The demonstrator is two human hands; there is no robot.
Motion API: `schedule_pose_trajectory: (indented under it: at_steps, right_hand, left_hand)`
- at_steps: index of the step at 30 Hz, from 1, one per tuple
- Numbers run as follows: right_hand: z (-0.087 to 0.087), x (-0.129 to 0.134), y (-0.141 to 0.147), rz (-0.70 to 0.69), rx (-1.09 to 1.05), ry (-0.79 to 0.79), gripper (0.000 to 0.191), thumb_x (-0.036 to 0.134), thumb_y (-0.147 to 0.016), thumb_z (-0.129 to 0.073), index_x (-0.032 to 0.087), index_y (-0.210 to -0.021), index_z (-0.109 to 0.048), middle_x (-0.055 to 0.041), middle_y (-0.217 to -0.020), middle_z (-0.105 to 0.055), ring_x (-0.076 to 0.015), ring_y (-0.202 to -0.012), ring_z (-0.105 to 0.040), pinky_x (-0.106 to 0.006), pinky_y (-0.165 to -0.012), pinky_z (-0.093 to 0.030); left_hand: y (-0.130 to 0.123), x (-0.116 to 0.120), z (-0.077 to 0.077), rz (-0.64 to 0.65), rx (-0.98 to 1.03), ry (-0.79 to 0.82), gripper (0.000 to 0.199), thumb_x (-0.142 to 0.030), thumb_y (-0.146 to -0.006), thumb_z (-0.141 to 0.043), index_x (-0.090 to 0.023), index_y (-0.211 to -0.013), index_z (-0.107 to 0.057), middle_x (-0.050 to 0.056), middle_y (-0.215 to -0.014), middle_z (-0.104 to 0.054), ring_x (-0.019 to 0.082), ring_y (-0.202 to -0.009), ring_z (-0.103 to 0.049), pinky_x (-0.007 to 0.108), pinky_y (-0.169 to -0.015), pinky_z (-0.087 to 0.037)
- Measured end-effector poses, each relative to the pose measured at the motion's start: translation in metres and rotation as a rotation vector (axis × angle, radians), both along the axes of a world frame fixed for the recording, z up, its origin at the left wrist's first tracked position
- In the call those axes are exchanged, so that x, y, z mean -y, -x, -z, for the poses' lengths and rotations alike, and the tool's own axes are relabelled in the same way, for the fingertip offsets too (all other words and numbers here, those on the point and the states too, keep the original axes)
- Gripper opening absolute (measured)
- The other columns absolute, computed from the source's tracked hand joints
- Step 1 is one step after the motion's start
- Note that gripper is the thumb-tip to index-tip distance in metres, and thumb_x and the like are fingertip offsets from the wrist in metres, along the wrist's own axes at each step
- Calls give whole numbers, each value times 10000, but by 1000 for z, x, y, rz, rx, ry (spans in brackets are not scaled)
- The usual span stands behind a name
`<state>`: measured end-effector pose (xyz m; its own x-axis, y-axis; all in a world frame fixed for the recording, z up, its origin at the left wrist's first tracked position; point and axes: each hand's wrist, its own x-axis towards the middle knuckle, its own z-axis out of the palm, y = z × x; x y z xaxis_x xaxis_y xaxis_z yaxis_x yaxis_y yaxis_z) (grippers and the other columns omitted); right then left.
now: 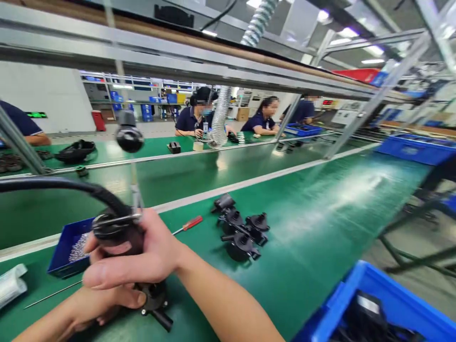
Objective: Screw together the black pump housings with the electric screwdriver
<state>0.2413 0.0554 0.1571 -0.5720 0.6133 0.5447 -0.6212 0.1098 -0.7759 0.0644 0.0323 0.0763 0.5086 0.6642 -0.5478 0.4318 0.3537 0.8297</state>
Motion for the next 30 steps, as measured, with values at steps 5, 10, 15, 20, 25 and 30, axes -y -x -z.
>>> schedule_pose_trajectory:
  at_steps: [5,10,15,20,25,30]
  right_hand:
    - [11,9,-13,120,-79,90,345,333,-854,-933,193,-1062,-696,7,-770,-710,-72,-467,-529,-171,-448,-460]
    - [16,10,-14,102,-59,100,345,402,-888,-891,215,-1060,-657,-2,-803,-732,-67,-431,-526,-167,-431,-468]
    - [18,13,-9,111,-24,88,353,406,-889,-903,218,-1060,-658,5,-801,-720,-63,-426,-507,-172,-433,-445]
    - [21,19,-7,182,41,91,394,419,-877,-917,220,-1040,-619,23,-752,-677,-85,-444,-505,-202,-444,-440]
    - [26,19,-6,167,50,86,379,407,-880,-916,228,-1020,-613,49,-720,-636,-81,-462,-502,-189,-452,-438]
    - [24,17,-1,117,44,49,373,374,-894,-921,228,-1050,-615,21,-778,-698,-76,-467,-513,-191,-461,-446]
  left_hand:
    - [-7,3,3,-53,72,140,402,-371,-569,-862,-210,-865,-644,-108,-542,-601,42,-329,-269,221,-311,-165]
    - [-9,6,4,-94,93,168,417,-365,-522,-896,-203,-819,-652,-76,-564,-657,42,-326,-299,217,-303,-198]
    - [-7,8,1,-78,86,146,390,-397,-549,-917,-191,-810,-713,-60,-611,-675,45,-375,-323,225,-358,-207]
    - [-6,9,7,-99,76,126,422,-421,-528,-943,-184,-803,-728,-51,-647,-665,54,-423,-354,231,-400,-224]
    - [-7,9,9,-104,105,130,364,-371,-528,-913,-185,-769,-712,-66,-596,-637,54,-377,-331,244,-357,-218]
    - [-6,9,10,-93,102,48,337,-368,-553,-882,-222,-718,-626,-99,-492,-537,73,-350,-302,264,-336,-237]
